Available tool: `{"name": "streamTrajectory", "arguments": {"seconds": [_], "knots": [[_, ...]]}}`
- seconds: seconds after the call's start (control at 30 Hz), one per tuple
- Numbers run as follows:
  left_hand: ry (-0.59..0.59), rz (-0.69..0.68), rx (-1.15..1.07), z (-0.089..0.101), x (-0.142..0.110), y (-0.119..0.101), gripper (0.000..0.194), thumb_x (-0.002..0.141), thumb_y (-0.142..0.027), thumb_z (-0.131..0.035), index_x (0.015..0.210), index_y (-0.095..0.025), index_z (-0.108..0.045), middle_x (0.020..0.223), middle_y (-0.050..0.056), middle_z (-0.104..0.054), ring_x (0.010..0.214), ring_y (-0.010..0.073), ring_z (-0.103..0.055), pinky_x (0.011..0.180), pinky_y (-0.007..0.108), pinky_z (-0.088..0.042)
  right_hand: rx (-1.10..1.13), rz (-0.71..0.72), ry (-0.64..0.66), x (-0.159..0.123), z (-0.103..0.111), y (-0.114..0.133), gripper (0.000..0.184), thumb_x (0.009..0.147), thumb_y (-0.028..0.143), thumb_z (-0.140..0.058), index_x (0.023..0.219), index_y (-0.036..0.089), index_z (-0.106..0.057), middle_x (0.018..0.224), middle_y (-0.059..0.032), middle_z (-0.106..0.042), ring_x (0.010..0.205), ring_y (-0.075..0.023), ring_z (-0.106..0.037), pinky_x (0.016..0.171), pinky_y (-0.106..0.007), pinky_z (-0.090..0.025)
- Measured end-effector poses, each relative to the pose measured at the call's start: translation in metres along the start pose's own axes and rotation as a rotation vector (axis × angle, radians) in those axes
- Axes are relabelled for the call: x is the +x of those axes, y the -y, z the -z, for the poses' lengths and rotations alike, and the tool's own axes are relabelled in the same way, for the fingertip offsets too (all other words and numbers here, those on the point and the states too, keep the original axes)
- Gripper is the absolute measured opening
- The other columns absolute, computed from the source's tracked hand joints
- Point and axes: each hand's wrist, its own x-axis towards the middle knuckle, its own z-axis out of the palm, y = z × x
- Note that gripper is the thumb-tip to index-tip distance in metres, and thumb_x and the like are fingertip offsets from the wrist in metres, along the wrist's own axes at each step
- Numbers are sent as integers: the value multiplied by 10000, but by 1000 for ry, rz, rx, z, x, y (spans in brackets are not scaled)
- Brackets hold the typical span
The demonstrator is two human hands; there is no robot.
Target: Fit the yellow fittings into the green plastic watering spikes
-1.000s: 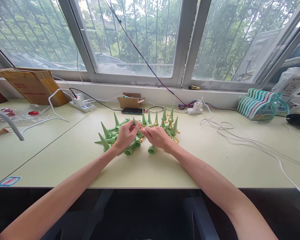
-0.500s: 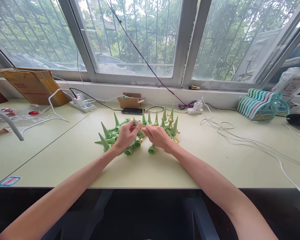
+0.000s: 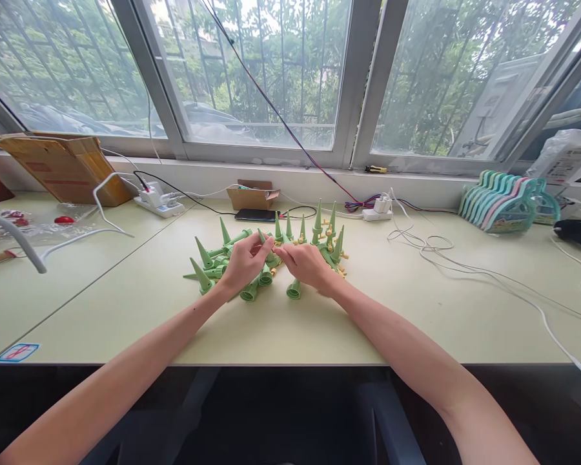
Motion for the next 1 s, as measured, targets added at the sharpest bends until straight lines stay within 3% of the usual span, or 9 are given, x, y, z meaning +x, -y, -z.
{"name": "streamTrajectory", "arguments": {"seconds": [0.37,0.47,0.63,1.0], "knots": [[28,-24,-6,-2,-1,-1,304,897,-475,-540,814,-185,-582,701,19,-615,579,125,-545,538,246,-419,60,-19,-120,1,2,2,414,1021,455,-308,687,210,-308,608,28,-421,530,-96,-276,542,-242,-237],[43,-10,-40,-2,-2,-2,285,907,-467,-526,857,-189,-568,737,13,-619,558,107,-522,524,234,-410,69,22,-113,1,1,3,402,1022,434,-317,688,210,-318,618,24,-427,540,-99,-299,543,-240,-246],[35,19,-56,-1,-1,-2,319,920,-495,-510,816,-195,-538,622,-25,-534,482,90,-449,491,232,-375,61,37,-97,1,0,3,367,1013,400,-362,703,204,-381,626,14,-455,557,-105,-342,556,-236,-268],[22,39,-4,0,-1,-3,392,946,-536,-448,783,-195,-553,555,-25,-510,480,114,-471,518,256,-386,87,73,-52,0,-3,0,300,1003,364,-396,770,191,-474,667,2,-503,597,-113,-398,585,-232,-301]]}}
